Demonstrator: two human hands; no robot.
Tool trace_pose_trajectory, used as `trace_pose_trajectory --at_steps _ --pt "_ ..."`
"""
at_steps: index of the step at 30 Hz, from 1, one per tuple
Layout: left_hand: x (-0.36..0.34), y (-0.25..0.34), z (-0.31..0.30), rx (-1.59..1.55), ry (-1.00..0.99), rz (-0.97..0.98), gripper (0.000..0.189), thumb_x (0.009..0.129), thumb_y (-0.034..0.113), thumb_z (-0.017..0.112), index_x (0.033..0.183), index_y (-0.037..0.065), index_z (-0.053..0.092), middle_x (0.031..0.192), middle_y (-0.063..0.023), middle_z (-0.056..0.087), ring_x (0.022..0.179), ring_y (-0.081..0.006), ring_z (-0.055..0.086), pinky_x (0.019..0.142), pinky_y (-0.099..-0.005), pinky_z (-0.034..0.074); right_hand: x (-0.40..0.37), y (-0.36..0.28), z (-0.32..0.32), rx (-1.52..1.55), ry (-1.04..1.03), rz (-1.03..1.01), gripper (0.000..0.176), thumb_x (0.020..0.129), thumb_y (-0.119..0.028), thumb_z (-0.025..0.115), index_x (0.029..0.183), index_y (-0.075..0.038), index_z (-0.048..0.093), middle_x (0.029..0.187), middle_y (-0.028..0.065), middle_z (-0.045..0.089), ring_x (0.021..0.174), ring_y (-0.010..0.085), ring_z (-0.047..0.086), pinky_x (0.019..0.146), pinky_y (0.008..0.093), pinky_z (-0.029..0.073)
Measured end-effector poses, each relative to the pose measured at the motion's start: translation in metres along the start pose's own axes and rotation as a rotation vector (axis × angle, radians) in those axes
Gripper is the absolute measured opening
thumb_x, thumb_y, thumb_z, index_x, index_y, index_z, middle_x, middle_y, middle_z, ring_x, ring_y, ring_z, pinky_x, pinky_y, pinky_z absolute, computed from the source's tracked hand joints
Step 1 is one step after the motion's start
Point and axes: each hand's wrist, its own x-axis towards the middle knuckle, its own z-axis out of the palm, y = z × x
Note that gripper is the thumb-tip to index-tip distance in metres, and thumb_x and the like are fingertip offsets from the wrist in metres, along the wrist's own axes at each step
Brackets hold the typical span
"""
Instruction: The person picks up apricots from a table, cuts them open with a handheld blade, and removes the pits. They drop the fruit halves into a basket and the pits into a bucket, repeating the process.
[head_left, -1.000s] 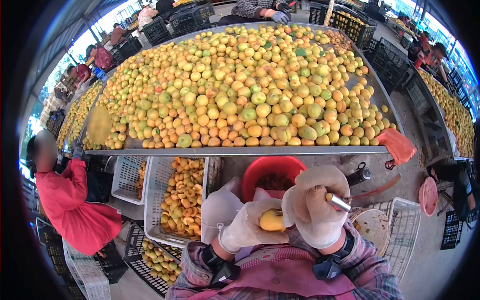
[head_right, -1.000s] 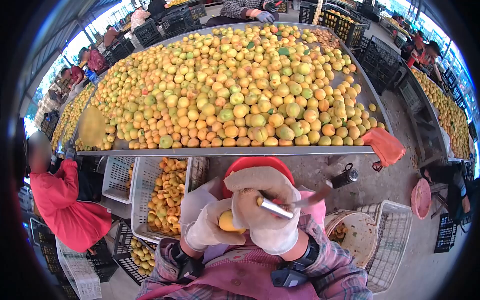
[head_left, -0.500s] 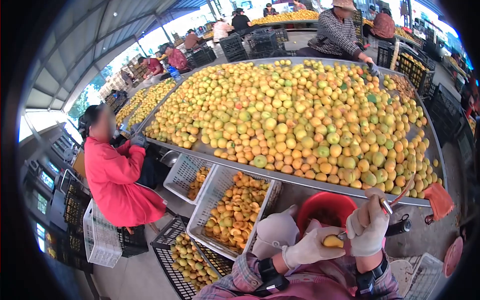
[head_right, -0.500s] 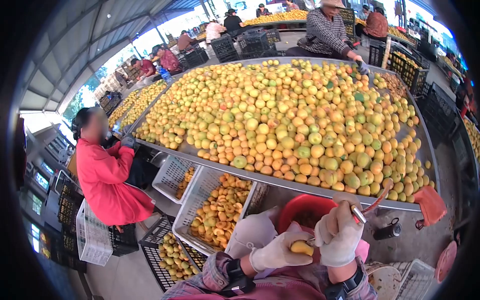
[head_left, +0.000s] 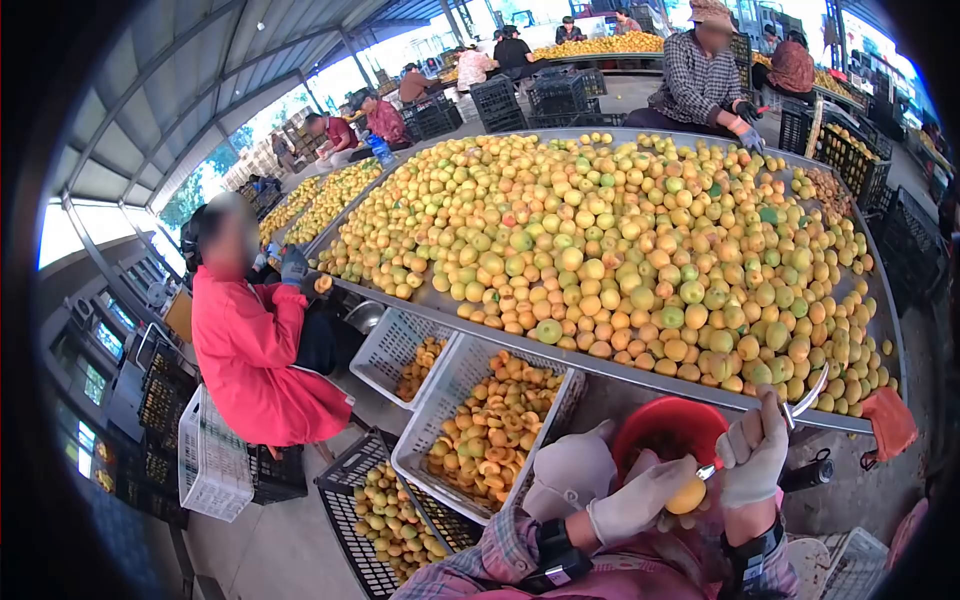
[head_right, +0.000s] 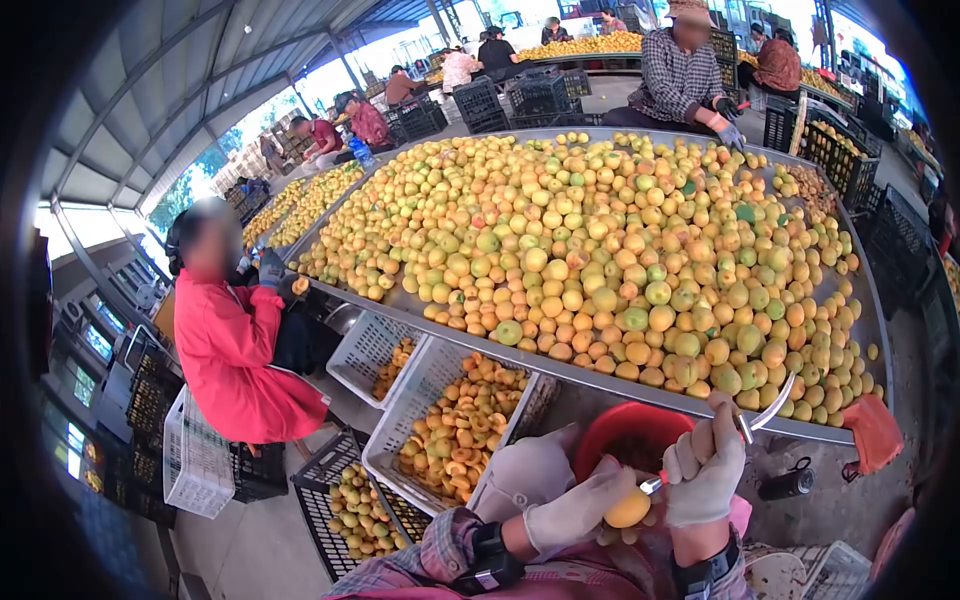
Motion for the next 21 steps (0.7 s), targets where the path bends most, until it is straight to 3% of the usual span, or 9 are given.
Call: trace_pose_trajectory --at_steps 2,5,7,8,10,11,13,20,21 --pt "0.003 -0.004 -0.007 -0.156 -0.004 -0.095 0.036 0.099 0.04 0.052 0.107 0.005 0.057 0.086 -0.0028 0.062 0.061 -0.0097 0.056 0.048 -0.022 0.041 -0.001 0.004 0.002 0.034 0.035 -0.012 0.024 0.104 -0.033 0.044 0.108 -0.012 0.056 0.052 -0.0078 0.017 0.036 0.0053 0.016 0.034 0.0249 0.016" --pt "0.012 -0.027 -0.03 -0.352 -0.19 -0.116 0.029 0.099 0.026 0.054 0.119 0.005 0.051 0.094 -0.005 0.06 0.07 -0.0141 0.056 0.061 -0.0257 0.049 -0.004 0.01 0.002 0.034 0.076 -0.002 0.022 0.103 -0.03 0.046 0.106 -0.012 0.057 0.052 -0.007 0.019 0.036 0.0057 0.017 0.034 0.0249 0.018" --pt "0.015 -0.043 -0.035 0.948 0.122 0.649 0.042 0.081 0.008 0.07 0.118 0.002 0.052 0.099 -0.0121 0.06 0.081 -0.0261 0.06 0.075 -0.0337 0.051 -0.008 0.013 0.008 -0.01 0.08 -0.026 0.021 0.103 -0.028 0.046 0.105 -0.011 0.057 0.051 -0.0063 0.02 0.036 0.0061 0.019 0.034 0.0251 0.019" --pt "0.016 -0.043 -0.034 0.949 0.122 0.647 0.042 0.081 0.008 0.07 0.118 0.002 0.052 0.099 -0.0121 0.06 0.081 -0.0261 0.06 0.075 -0.0337 0.051 -0.009 0.014 0.01 -0.052 0.083 -0.054 0.02 0.103 -0.026 0.046 0.104 -0.01 0.058 0.051 -0.0056 0.021 0.035 0.0065 0.02 0.033 0.0252 0.02" --pt "0.017 -0.04 -0.033 1.035 0.198 0.8 0.061 0.059 0.0 0.077 0.115 -0.002 0.052 0.103 -0.0196 0.06 0.093 -0.0388 0.059 0.083 -0.0406 0.05 -0.009 0.015 0.014 -0.089 0.073 -0.042 0.02 0.103 -0.027 0.045 0.105 -0.011 0.057 0.051 -0.0058 0.022 0.035 0.0065 0.02 0.033 0.0252 0.02" --pt "0.019 -0.044 -0.035 1.035 0.197 0.8 0.061 0.059 0.0 0.077 0.115 -0.002 0.052 0.103 -0.0196 0.06 0.093 -0.0388 0.059 0.083 -0.0406 0.05 -0.009 0.015 0.015 -0.127 0.063 -0.031 0.02 0.103 -0.028 0.044 0.105 -0.011 0.055 0.051 -0.0061 0.022 0.035 0.0066 0.02 0.032 0.0252 0.021" --pt "0.024 -0.052 -0.044 1.081 0.216 0.746 0.04 0.083 0.005 0.056 0.122 -0.002 0.055 0.122 -0.0214 0.058 0.104 -0.0406 0.054 0.091 -0.0415 0.047 -0.006 0.02 0.012 -0.15 0.025 -0.013 0.018 0.102 -0.024 0.046 0.104 -0.009 0.056 0.05 -0.0051 0.024 0.034 0.0075 0.022 0.032 0.0263 0.022" --pt "0.023 -0.043 -0.051 1.121 0.168 0.717 0.037 0.078 0.007 0.058 0.115 0.001 0.057 0.12 -0.0206 0.059 0.103 -0.0416 0.054 0.091 -0.0446 0.047 -0.006 0.035 0.013 -0.258 -0.013 0.009 0.017 0.101 -0.021 0.047 0.101 -0.007 0.056 0.049 -0.0036 0.028 0.034 0.0091 0.025 0.032 0.0272 0.026" --pt "0.024 -0.043 -0.051 1.086 0.146 0.707 0.034 0.079 0.007 0.057 0.113 0.002 0.057 0.116 -0.0191 0.06 0.098 -0.0379 0.056 0.086 -0.0411 0.049 -0.006 0.035 0.012 -0.257 -0.013 0.006 0.017 0.101 -0.021 0.047 0.101 -0.007 0.056 0.049 -0.0036 0.028 0.034 0.0091 0.025 0.032 0.0272 0.026"
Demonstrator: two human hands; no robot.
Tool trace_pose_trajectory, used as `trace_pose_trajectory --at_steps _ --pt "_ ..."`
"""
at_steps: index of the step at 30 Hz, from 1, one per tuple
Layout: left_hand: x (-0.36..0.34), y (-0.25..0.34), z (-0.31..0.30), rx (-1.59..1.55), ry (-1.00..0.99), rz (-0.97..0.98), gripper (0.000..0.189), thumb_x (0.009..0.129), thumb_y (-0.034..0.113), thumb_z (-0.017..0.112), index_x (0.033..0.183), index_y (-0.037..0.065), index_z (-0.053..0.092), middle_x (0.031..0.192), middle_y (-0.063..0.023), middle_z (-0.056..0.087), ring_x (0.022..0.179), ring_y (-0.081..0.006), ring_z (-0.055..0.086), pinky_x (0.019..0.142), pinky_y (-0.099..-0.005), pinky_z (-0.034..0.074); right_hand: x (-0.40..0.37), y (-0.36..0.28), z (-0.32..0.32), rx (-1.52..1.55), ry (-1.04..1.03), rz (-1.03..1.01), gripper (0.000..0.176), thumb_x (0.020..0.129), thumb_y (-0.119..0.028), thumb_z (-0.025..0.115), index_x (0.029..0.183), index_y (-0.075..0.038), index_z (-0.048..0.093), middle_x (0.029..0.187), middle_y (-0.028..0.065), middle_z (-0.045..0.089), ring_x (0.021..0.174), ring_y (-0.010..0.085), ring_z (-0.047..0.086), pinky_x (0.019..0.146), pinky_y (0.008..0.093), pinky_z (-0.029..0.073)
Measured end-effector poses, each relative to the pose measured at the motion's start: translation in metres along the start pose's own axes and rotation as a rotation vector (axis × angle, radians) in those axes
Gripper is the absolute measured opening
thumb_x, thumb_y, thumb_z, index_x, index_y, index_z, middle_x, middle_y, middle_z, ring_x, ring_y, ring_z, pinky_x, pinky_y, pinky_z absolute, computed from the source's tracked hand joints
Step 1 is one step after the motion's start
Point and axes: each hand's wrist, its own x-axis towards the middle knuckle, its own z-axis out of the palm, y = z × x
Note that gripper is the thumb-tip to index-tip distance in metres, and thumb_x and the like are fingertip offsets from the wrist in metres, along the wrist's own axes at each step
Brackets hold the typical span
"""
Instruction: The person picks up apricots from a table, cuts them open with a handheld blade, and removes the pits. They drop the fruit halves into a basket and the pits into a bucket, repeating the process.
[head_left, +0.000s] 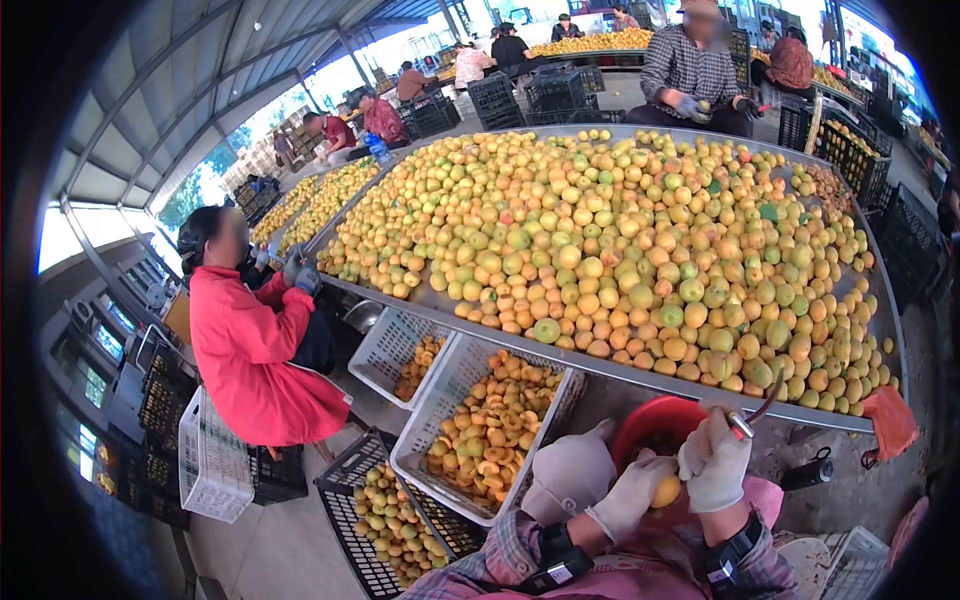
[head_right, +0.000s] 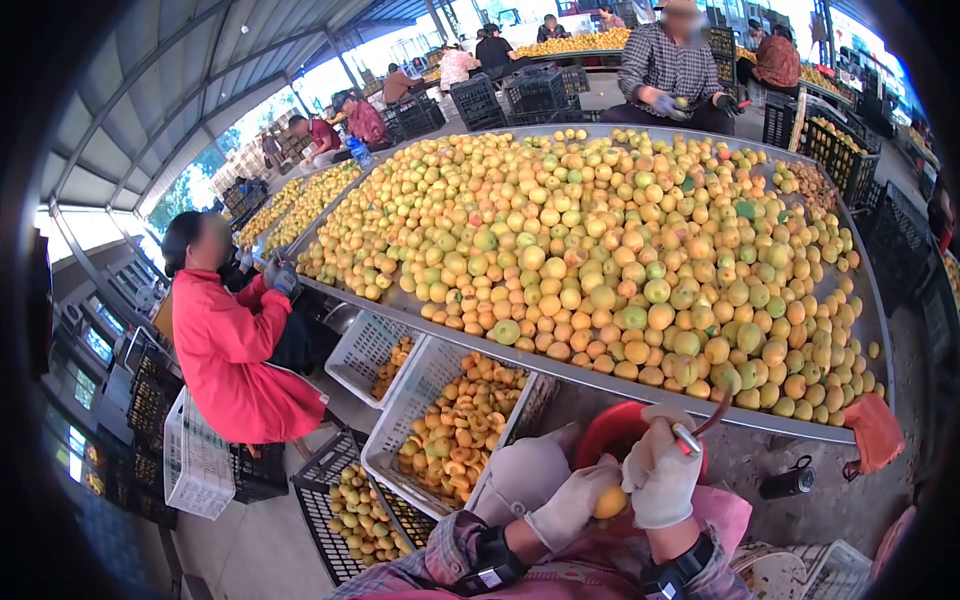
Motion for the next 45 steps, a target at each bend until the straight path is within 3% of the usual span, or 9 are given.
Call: trace_pose_trajectory --at_steps 7,10,12,14,16,20,25,34,45 --pt "-0.006 0.004 0.009 -0.805 -0.029 -0.613 0.021 0.093 0.007 0.048 0.113 0.007 0.056 0.101 -0.0041 0.058 0.083 -0.0119 0.057 0.064 -0.0224 0.047 -0.02 0.007 -0.002 -0.46 -0.085 -0.154 0.013 0.087 0.007 0.056 0.093 -0.001 0.065 0.082 0.0066 0.064 0.059 0.012 0.059 0.055 0.0236 0.046" --pt "-0.008 0.015 0.009 -0.691 0.023 -0.309 0.024 0.096 0.019 0.05 0.118 0.01 0.056 0.101 -0.0014 0.058 0.084 -0.0128 0.058 0.064 -0.0239 0.048 -0.033 0.007 0.002 -0.544 -0.115 -0.287 0.017 0.082 0.009 0.059 0.094 -0.001 0.066 0.094 0.0096 0.068 0.085 0.0181 0.066 0.079 0.0287 0.051" --pt "-0.009 0.015 0.007 -0.55 0.017 -0.233 0.031 0.096 0.023 0.053 0.125 0.012 0.054 0.107 -0.0031 0.061 0.091 -0.0155 0.062 0.071 -0.0266 0.051 -0.037 0.002 0.002 -0.629 -0.168 -0.366 0.017 0.081 0.008 0.059 0.093 -0.001 0.066 0.092 0.0102 0.068 0.084 0.0187 0.066 0.078 0.028 0.051" --pt "-0.002 0.019 0.011 -1.107 0.144 -0.786 0.035 0.093 0.017 0.058 0.127 0.01 0.052 0.116 -0.0059 0.062 0.102 -0.0182 0.063 0.083 -0.0308 0.053 -0.038 0.007 0.002 -0.611 -0.182 -0.409 0.02 0.079 0.007 0.059 0.095 -0.001 0.068 0.092 0.0113 0.069 0.085 0.0197 0.067 0.079 0.0287 0.052" --pt "-0.022 -0.027 0.022 -0.468 -0.018 -0.268 0.042 0.087 0.005 0.063 0.127 0.009 0.051 0.12 -0.008 0.061 0.109 -0.0202 0.062 0.092 -0.0334 0.052 -0.034 0.002 -0.001 -0.66 -0.299 -0.529 0.024 0.079 0.004 0.061 0.101 -0.002 0.067 0.094 0.0121 0.069 0.082 0.0242 0.069 0.076 0.0299 0.053" --pt "0.002 0.002 0.005 -1.377 0.13 -0.85 0.026 0.1 0.025 0.046 0.115 0.006 0.053 0.105 -0.0069 0.062 0.088 -0.0144 0.065 0.074 -0.0292 0.055 -0.021 0.022 -0.018 -0.574 -0.178 -0.513 0.018 0.088 0.004 0.054 0.104 -0.001 0.062 0.075 0.0037 0.06 0.06 0.0147 0.058 0.058 0.0267 0.048" --pt "0.019 0.04 -0.013 -0.164 0.039 -0.048 0.026 0.103 0.027 0.042 0.11 0.003 0.051 0.094 -0.0066 0.059 0.073 -0.012 0.058 0.057 -0.0236 0.047 -0.001 -0.023 -0.016 0.336 0.027 0.045 0.018 0.101 -0.017 0.042 0.106 -0.004 0.054 0.055 -0.0026 0.033 0.04 0.0089 0.03 0.04 0.0295 0.032" --pt "0.009 0.03 -0.005 -1.474 -0.208 -0.559 0.055 0.1 0.055 0.039 0.121 0.006 0.051 0.09 0.0003 0.056 0.061 -0.0073 0.043 0.052 -0.0187 0.03 -0.016 -0.026 -0.013 0.042 -0.114 -0.306 0.019 0.102 -0.012 0.037 0.107 0.001 0.05 0.058 -0.0022 0.031 0.041 0.0093 0.031 0.042 0.0277 0.037" --pt "0.016 0.027 -0.023 -0.908 -0.239 -0.23 0.088 0.07 0.068 0.075 0.123 0.001 0.054 0.11 -0.0032 0.058 0.099 -0.0125 0.054 0.089 -0.0282 0.043 -0.017 -0.04 -0.012 0.294 -0.382 -0.242 0.033 0.104 -0.035 0.038 0.103 -0.007 0.057 0.052 -0.0039 0.031 0.036 0.0104 0.028 0.04 0.03 0.037"
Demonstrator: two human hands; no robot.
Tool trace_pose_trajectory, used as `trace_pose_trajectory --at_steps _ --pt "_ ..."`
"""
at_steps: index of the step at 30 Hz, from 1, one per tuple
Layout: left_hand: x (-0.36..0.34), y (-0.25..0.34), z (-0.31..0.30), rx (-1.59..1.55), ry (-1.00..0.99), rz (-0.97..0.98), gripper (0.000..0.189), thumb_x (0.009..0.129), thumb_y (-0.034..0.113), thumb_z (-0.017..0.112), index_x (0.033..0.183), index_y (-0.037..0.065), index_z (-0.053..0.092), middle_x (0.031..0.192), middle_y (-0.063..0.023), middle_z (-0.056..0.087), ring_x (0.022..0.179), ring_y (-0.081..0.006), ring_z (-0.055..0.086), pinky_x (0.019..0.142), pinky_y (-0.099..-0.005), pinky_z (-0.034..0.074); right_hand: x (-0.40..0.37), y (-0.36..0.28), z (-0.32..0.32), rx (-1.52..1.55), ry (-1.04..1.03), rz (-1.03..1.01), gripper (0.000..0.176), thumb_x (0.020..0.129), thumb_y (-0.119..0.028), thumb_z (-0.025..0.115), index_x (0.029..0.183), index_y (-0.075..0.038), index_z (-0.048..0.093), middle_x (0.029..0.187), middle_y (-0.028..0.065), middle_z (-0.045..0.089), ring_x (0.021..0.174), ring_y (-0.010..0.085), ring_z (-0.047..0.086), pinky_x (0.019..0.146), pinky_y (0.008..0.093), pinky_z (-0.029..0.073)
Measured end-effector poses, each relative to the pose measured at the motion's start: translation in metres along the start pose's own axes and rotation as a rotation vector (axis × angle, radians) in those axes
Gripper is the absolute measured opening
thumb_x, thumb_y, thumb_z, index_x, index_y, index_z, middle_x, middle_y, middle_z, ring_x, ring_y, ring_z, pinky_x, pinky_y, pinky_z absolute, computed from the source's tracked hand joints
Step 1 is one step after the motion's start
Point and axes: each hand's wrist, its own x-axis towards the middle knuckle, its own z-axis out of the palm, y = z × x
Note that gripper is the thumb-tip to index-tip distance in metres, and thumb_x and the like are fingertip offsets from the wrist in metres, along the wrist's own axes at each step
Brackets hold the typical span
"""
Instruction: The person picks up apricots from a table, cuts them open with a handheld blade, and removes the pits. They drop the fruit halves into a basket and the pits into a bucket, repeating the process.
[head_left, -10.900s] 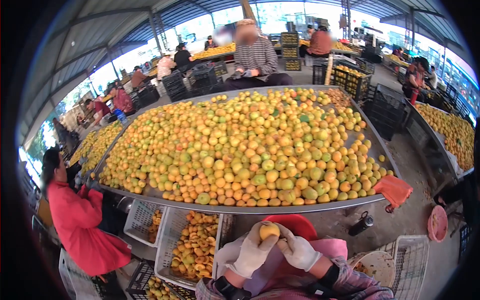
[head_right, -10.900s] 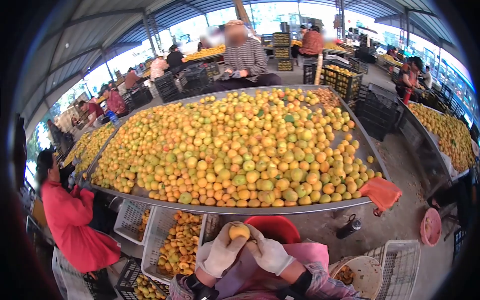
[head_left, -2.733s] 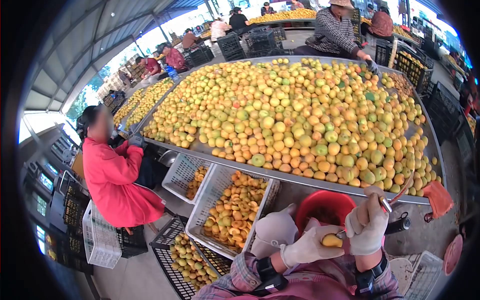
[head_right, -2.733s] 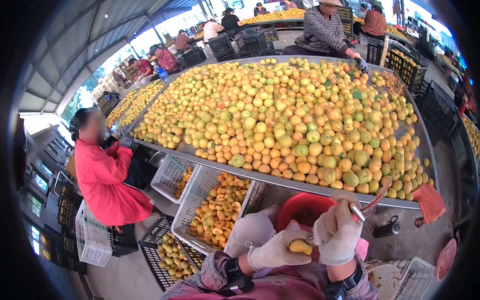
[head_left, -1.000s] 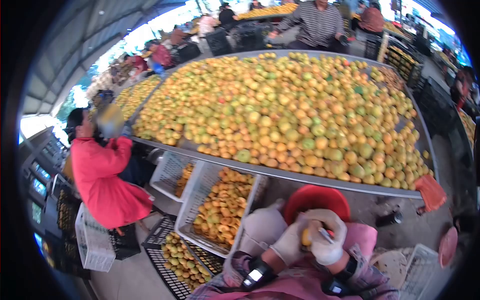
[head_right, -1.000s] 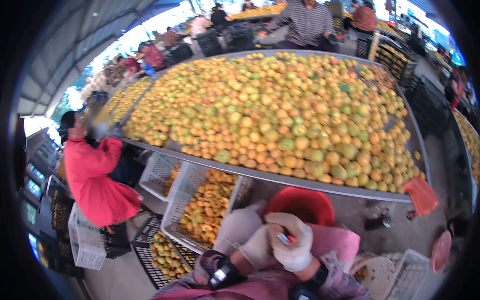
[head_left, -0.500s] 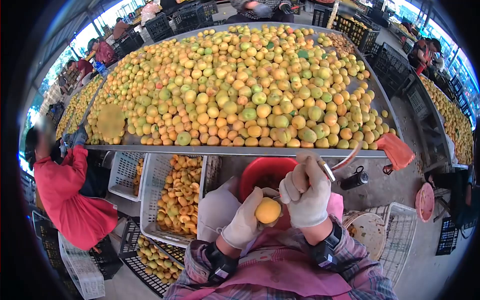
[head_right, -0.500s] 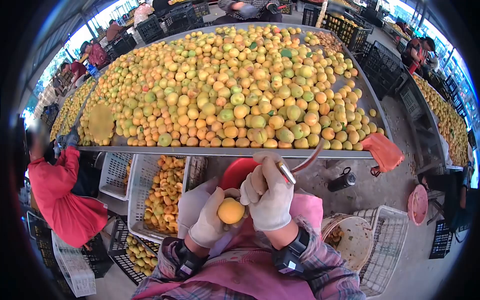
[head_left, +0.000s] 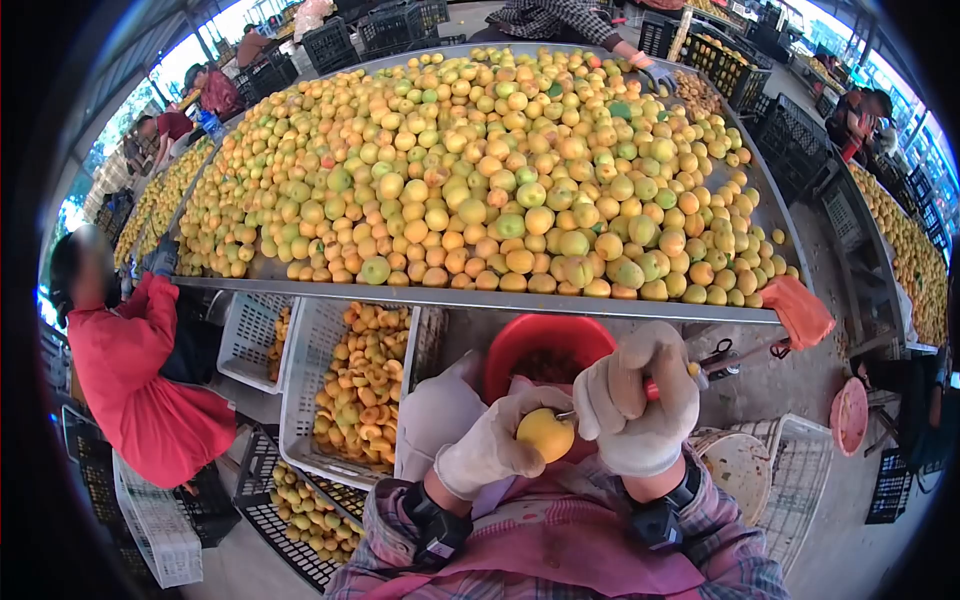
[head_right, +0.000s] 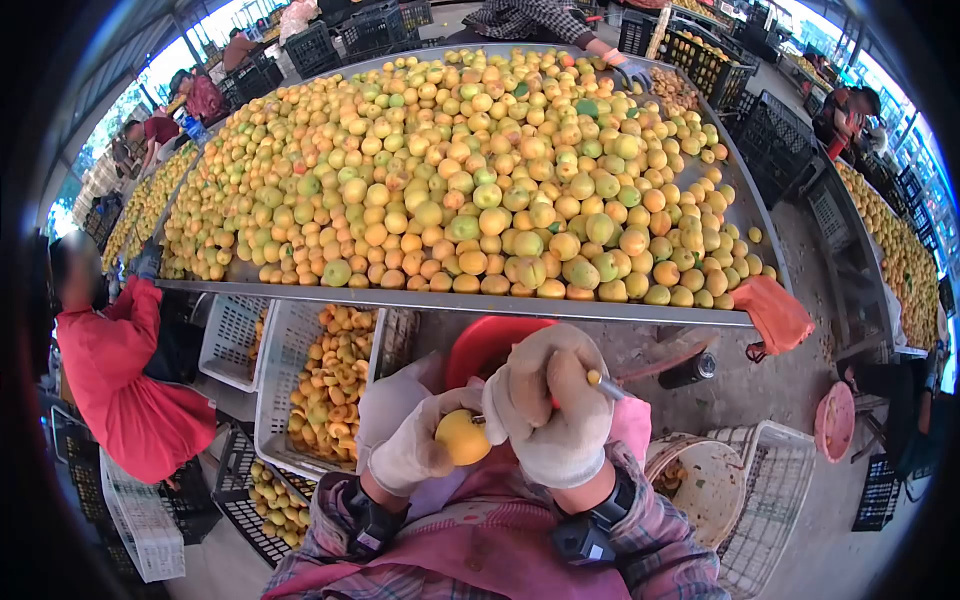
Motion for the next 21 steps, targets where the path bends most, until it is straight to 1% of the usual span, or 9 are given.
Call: trace_pose_trajectory --at_steps 5,11,13,14,16,17,18,19,21 --pt "-0.001 0.012 0.001 0.02 -0.069 -0.026 0.086 0.069 0.068 0.076 0.117 -0.001 0.056 0.108 -0.004 0.059 0.099 -0.014 0.054 0.089 -0.0289 0.042 -0.002 -0.005 0.007 -0.111 -0.195 -0.034 0.03 0.101 -0.033 0.046 0.097 -0.006 0.055 0.048 -0.0048 0.029 0.034 0.0106 0.03 0.038 0.0309 0.038" --pt "-0.008 0.01 0.007 -0.049 -0.023 0.027 0.078 0.078 0.065 0.069 0.114 -0.003 0.055 0.104 -0.0067 0.059 0.096 -0.0155 0.055 0.083 -0.0276 0.043 -0.006 -0.005 0.013 -0.067 -0.096 0.019 0.033 0.1 -0.035 0.049 0.094 -0.004 0.055 0.048 -0.0042 0.03 0.034 0.0106 0.031 0.037 0.0302 0.037" --pt "-0.014 0.01 0.007 -0.041 0.03 0.067 0.06 0.087 0.047 0.068 0.115 -0.004 0.054 0.106 -0.0108 0.06 0.097 -0.0206 0.058 0.083 -0.0316 0.046 -0.006 -0.006 0.016 -0.074 -0.095 0.032 0.032 0.1 -0.035 0.05 0.092 -0.004 0.055 0.048 -0.0035 0.032 0.035 0.0108 0.032 0.038 0.0302 0.037" --pt "-0.015 0.004 0.002 -0.042 0.029 0.068 0.06 0.087 0.047 0.068 0.115 -0.004 0.054 0.106 -0.0108 0.06 0.097 -0.0206 0.058 0.083 -0.0316 0.046 -0.006 -0.007 0.018 -0.08 -0.094 0.046 0.032 0.099 -0.034 0.052 0.09 -0.003 0.056 0.049 -0.0029 0.033 0.036 0.011 0.033 0.038 0.0301 0.037" --pt "-0.016 -0.012 -0.011 1.286 0.104 0.72 0.04 0.089 0.022 0.067 0.115 -0.005 0.053 0.112 -0.0162 0.06 0.1 -0.0297 0.06 0.086 -0.0369 0.049 -0.007 -0.008 0.021 -0.265 -0.107 0.057 0.031 0.099 -0.033 0.054 0.088 -0.003 0.056 0.049 -0.0025 0.034 0.037 0.0112 0.034 0.039 0.03 0.038" --pt "-0.015 -0.012 -0.01 1.286 0.104 0.719 0.04 0.089 0.022 0.067 0.115 -0.005 0.053 0.112 -0.0162 0.06 0.1 -0.0297 0.06 0.086 -0.0369 0.049 -0.007 -0.007 0.023 -0.448 -0.121 0.068 0.031 0.098 -0.031 0.056 0.086 -0.003 0.056 0.049 -0.0021 0.035 0.037 0.0113 0.034 0.039 0.0299 0.038" --pt "-0.012 -0.012 -0.008 1.176 0.083 0.605 0.037 0.088 0.014 0.066 0.117 -0.005 0.053 0.115 -0.0178 0.059 0.102 -0.0331 0.059 0.088 -0.0381 0.049 -0.007 -0.007 0.022 -0.388 -0.091 0.142 0.023 0.094 -0.02 0.061 0.083 -0.001 0.057 0.053 0.0008 0.045 0.042 0.0133 0.043 0.043 0.0296 0.041" --pt "-0.01 -0.012 -0.007 1.064 0.063 0.492 0.037 0.086 0.006 0.065 0.118 -0.005 0.053 0.119 -0.0195 0.058 0.104 -0.0364 0.059 0.09 -0.0392 0.049 -0.004 -0.004 0.019 -0.389 -0.09 0.143 0.023 0.094 -0.02 0.061 0.083 -0.001 0.057 0.053 0.0008 0.045 0.042 0.0133 0.043 0.043 0.0296 0.041" --pt "-0.013 -0.028 -0.014 1.001 0.051 0.424 0.043 0.082 0.006 0.069 0.12 -0.005 0.052 0.119 -0.02 0.058 0.106 -0.037 0.058 0.091 -0.0383 0.048 0.005 0.005 0.013 -1.035 -0.268 -0.258 0.009 0.086 -0.006 0.06 0.082 0.0 0.056 0.064 0.0055 0.055 0.049 0.0172 0.052 0.047 0.0287 0.043"
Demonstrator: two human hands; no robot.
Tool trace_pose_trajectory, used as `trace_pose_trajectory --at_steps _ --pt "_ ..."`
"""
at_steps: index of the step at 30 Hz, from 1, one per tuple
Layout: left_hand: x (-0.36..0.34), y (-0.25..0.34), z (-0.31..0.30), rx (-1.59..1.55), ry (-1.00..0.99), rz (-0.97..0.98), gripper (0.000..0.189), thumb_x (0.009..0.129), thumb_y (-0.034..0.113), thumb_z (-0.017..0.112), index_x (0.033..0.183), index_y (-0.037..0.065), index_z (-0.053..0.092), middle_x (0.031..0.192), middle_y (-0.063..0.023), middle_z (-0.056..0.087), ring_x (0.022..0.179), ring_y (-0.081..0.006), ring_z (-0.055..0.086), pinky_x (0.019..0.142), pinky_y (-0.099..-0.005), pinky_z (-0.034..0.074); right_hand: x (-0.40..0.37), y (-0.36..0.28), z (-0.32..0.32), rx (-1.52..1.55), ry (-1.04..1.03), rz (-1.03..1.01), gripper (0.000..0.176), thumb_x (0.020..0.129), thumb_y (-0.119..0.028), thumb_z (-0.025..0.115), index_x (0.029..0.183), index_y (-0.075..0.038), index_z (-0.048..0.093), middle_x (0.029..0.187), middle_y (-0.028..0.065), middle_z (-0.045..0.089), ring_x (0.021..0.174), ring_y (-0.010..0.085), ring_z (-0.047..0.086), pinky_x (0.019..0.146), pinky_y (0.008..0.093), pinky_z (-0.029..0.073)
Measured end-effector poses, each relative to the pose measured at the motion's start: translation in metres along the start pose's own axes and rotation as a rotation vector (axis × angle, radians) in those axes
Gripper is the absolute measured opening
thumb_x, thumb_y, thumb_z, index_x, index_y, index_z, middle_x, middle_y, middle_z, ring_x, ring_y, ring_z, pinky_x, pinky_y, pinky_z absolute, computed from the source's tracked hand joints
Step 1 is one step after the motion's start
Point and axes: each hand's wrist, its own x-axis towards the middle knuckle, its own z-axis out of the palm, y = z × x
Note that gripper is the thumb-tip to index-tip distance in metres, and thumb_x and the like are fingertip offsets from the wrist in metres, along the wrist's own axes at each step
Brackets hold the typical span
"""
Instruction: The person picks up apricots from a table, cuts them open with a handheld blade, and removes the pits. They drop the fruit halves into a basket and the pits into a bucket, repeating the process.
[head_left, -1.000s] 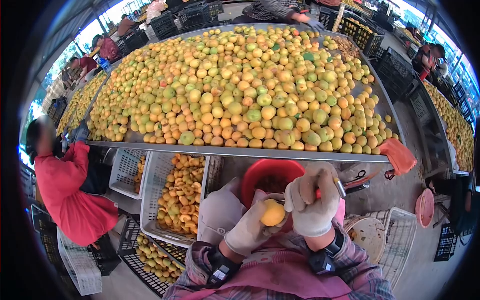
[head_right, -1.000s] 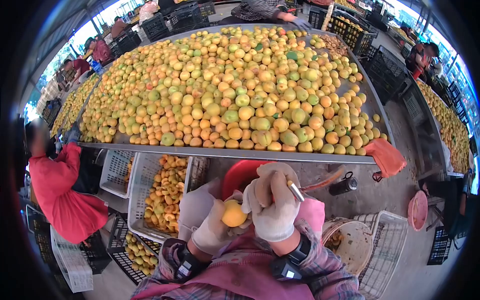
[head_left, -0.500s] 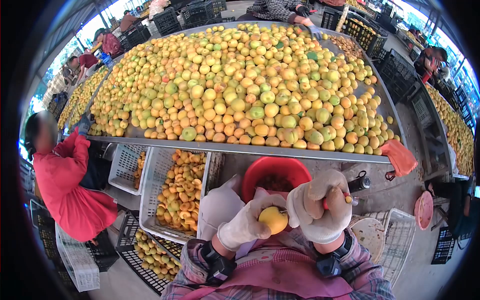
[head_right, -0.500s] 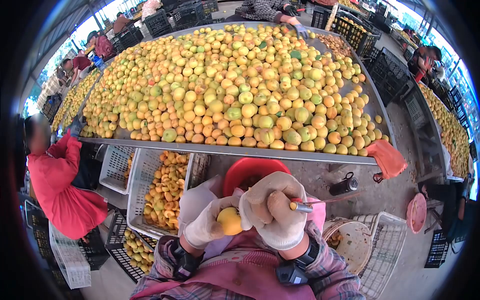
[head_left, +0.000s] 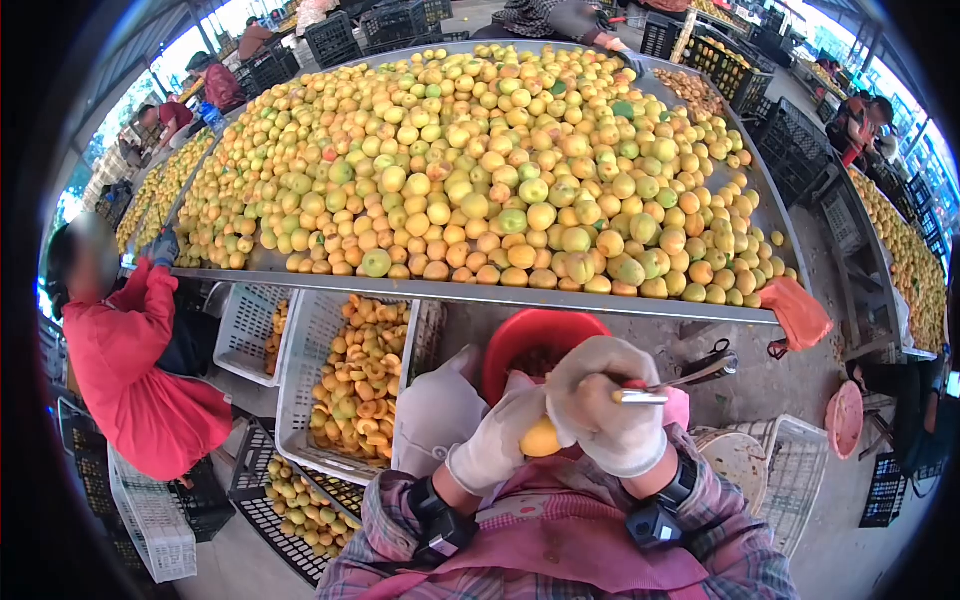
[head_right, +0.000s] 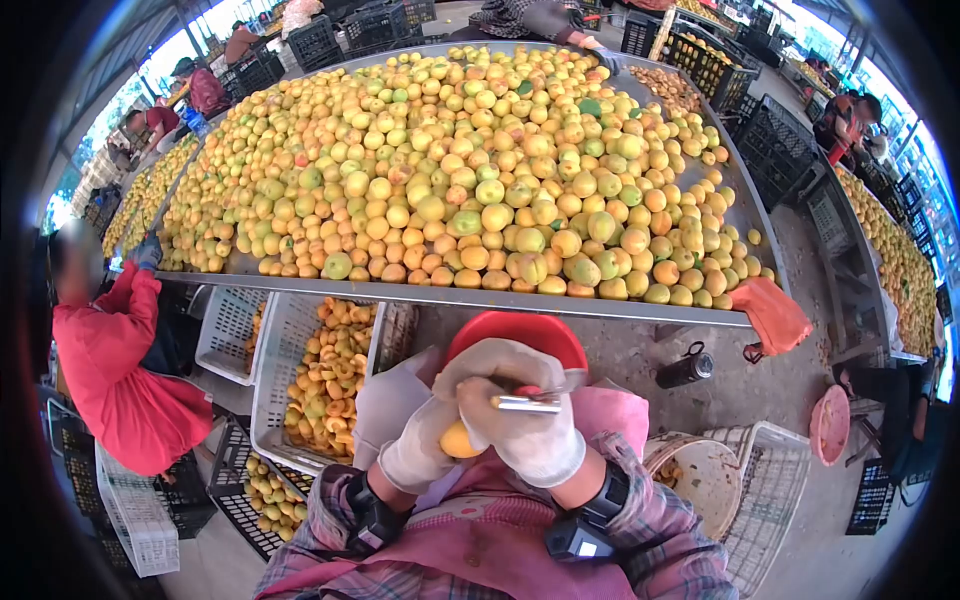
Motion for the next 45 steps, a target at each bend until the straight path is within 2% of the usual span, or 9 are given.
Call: trace_pose_trajectory --at_steps 6,8,10,15,18,23,38,40,45 --pt "0.019 0.026 -0.005 -0.19 0.061 -0.352 0.045 0.088 0.018 0.066 0.126 0.001 0.05 0.107 -0.0135 0.062 0.093 -0.028 0.062 0.078 -0.0331 0.051 -0.015 0.03 -0.003 -0.214 -0.03 0.075 0.005 0.089 -0.004 0.054 0.085 -0.002 0.053 0.058 0.0006 0.044 0.044 0.0123 0.045 0.042 0.0291 0.037" --pt "0.029 0.042 -0.007 -0.366 0.07 -0.585 0.047 0.083 0.005 0.068 0.126 0.0 0.048 0.106 -0.0131 0.062 0.091 -0.0292 0.063 0.078 -0.0343 0.051 -0.012 0.023 -0.004 0.923 0.275 0.427 0.01 0.086 0.008 0.051 0.084 0.001 0.057 0.071 0.0013 0.05 0.052 0.0148 0.053 0.048 0.0296 0.046" --pt "0.036 0.051 -0.006 -0.791 0.251 -0.734 0.085 0.091 0.078 0.011 0.123 0.012 0.055 0.086 0.0015 0.061 0.066 -0.0034 0.049 0.052 -0.0193 0.031 -0.01 0.02 -0.001 1.024 0.383 0.479 0.01 0.087 0.011 0.048 0.084 0.002 0.053 0.07 0.0013 0.046 0.048 0.0139 0.049 0.044 0.0286 0.041" --pt "0.034 0.032 -0.001 -0.16 0.249 -0.231 0.042 0.082 0.018 0.069 0.113 -0.003 0.052 0.107 -0.0194 0.06 0.095 -0.0396 0.058 0.08 -0.0408 0.05 -0.02 0.026 0.003 -0.12 0.143 0.238 0.012 0.071 0.008 0.06 0.077 -0.001 0.055 0.082 0.0066 0.061 0.063 0.0124 0.057 0.054 0.0258 0.044" --pt "0.039 0.042 -0.004 -0.516 0.223 -0.77 0.032 0.082 0.012 0.065 0.109 -0.003 0.055 0.105 -0.0189 0.06 0.094 -0.0375 0.06 0.081 -0.0427 0.05 -0.013 0.03 0.009 0.016 0.136 0.27 0.007 0.083 0.003 0.05 0.079 -0.001 0.054 0.071 0.0035 0.054 0.054 0.0115 0.05 0.048 0.0248 0.038" --pt "0.018 -0.01 0.013 0.072 0.228 -0.227 0.035 0.077 0.012 0.07 0.105 -0.002 0.056 0.101 -0.0185 0.061 0.087 -0.0363 0.061 0.075 -0.044 0.051 0.0 0.033 0.011 0.635 0.139 0.743 0.005 0.083 -0.003 0.06 0.083 0.001 0.062 0.081 0.0031 0.064 0.069 0.0073 0.058 0.058 0.0216 0.044" --pt "0.02 0.001 -0.02 0.351 0.15 -0.627 0.029 0.085 0.028 0.063 0.108 0.011 0.063 0.085 -0.0123 0.066 0.075 -0.029 0.065 0.064 -0.0378 0.052 -0.068 0.083 0.089 0.036 -0.238 0.192 0.01 0.076 -0.009 0.065 0.075 -0.002 0.058 0.07 0.0077 0.055 0.065 0.022 0.059 0.057 0.0324 0.044" --pt "0.016 0.007 -0.03 0.525 0.079 -0.768 0.031 0.086 0.034 0.06 0.108 0.013 0.065 0.083 -0.0126 0.068 0.073 -0.0299 0.066 0.062 -0.0388 0.053 -0.114 0.143 0.152 -0.844 0.338 0.333 0.013 0.075 -0.022 0.069 0.077 -0.013 0.061 0.065 0.0086 0.057 0.062 0.0321 0.061 0.056 0.0417 0.047" --pt "-0.014 -0.032 -0.017 0.612 0.168 -0.788 0.038 0.082 0.044 0.058 0.108 0.017 0.068 0.079 -0.0142 0.068 0.071 -0.0352 0.066 0.059 -0.0431 0.052 -0.039 0.05 0.068 -0.297 -0.241 -0.027 0.011 0.072 -0.016 0.071 0.074 -0.011 0.061 0.068 0.0075 0.059 0.063 0.0274 0.063 0.056 0.0362 0.047"
